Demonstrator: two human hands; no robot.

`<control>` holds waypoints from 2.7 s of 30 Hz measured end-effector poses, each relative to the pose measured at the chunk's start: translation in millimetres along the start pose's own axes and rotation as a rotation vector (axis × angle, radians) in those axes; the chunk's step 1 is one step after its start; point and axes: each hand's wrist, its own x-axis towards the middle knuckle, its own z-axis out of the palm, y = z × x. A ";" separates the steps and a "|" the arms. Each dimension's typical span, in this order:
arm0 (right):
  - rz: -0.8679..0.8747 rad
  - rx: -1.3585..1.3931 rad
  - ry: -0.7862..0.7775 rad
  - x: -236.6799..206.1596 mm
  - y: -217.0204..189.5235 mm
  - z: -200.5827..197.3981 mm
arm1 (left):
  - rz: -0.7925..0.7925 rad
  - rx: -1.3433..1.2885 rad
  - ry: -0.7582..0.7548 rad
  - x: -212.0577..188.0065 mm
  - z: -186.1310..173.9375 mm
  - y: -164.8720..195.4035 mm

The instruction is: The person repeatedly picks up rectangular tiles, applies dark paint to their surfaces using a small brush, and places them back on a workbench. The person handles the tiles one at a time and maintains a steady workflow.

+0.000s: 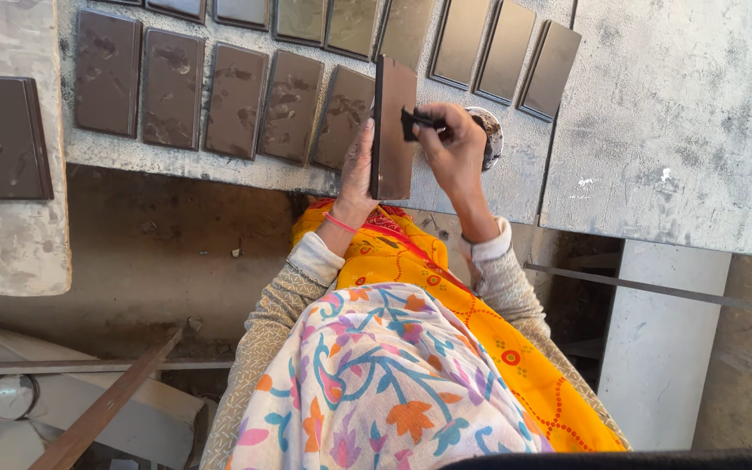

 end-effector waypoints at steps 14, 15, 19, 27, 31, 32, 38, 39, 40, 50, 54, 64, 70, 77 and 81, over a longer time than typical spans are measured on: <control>-0.311 -0.262 -0.474 -74.9 -39.5 -12.5 | -0.103 0.012 0.037 -1.8 -3.0 17.7; -0.297 -0.273 -0.415 -71.3 -35.0 -16.5 | -0.103 0.003 0.027 -1.9 -1.9 17.8; -0.362 -0.355 -0.239 -52.2 -12.6 -20.3 | -0.168 -0.004 0.046 -2.3 -0.1 13.0; -0.342 -0.367 -0.457 -86.2 -6.3 -38.3 | -0.253 -0.139 -0.025 4.9 -10.2 14.9; -0.275 -0.299 -0.404 -75.9 -7.0 -41.0 | -0.304 -0.184 -0.124 5.6 -12.8 18.1; -0.285 -0.288 -0.406 -72.0 -7.1 -40.0 | -0.281 -0.142 -0.148 4.4 -13.4 17.5; -0.297 -0.325 -0.409 -45.6 -6.1 -35.8 | -0.303 -0.038 -0.205 -6.6 -23.8 13.2; -0.341 -0.347 -0.370 -36.2 -5.1 -37.4 | -0.325 -0.029 -0.185 -7.6 -26.5 13.7; -0.384 -0.370 -0.331 -23.5 -3.8 -41.8 | -0.347 -0.022 -0.164 -8.8 -29.1 14.1; -0.430 -0.460 -0.158 25.7 -27.4 -65.9 | -0.288 0.084 -0.135 -28.2 -27.5 22.5; -0.408 -0.329 -0.499 0.5 -39.1 -34.0 | -0.287 0.081 -0.176 -27.8 -22.1 22.8; -0.358 -0.387 -0.068 61.8 -23.7 -51.8 | -0.308 0.301 -0.158 -31.5 -36.8 19.0; -0.313 -0.277 -0.094 43.4 -18.6 -60.4 | -0.295 0.191 -0.134 -38.9 -33.0 25.0; -0.268 -0.266 -0.125 29.7 -20.4 -41.7 | -0.322 0.213 -0.117 -31.8 -33.1 22.5; -0.279 -0.306 -0.001 31.7 -26.9 -45.6 | -0.309 0.245 -0.138 -29.1 -36.5 20.0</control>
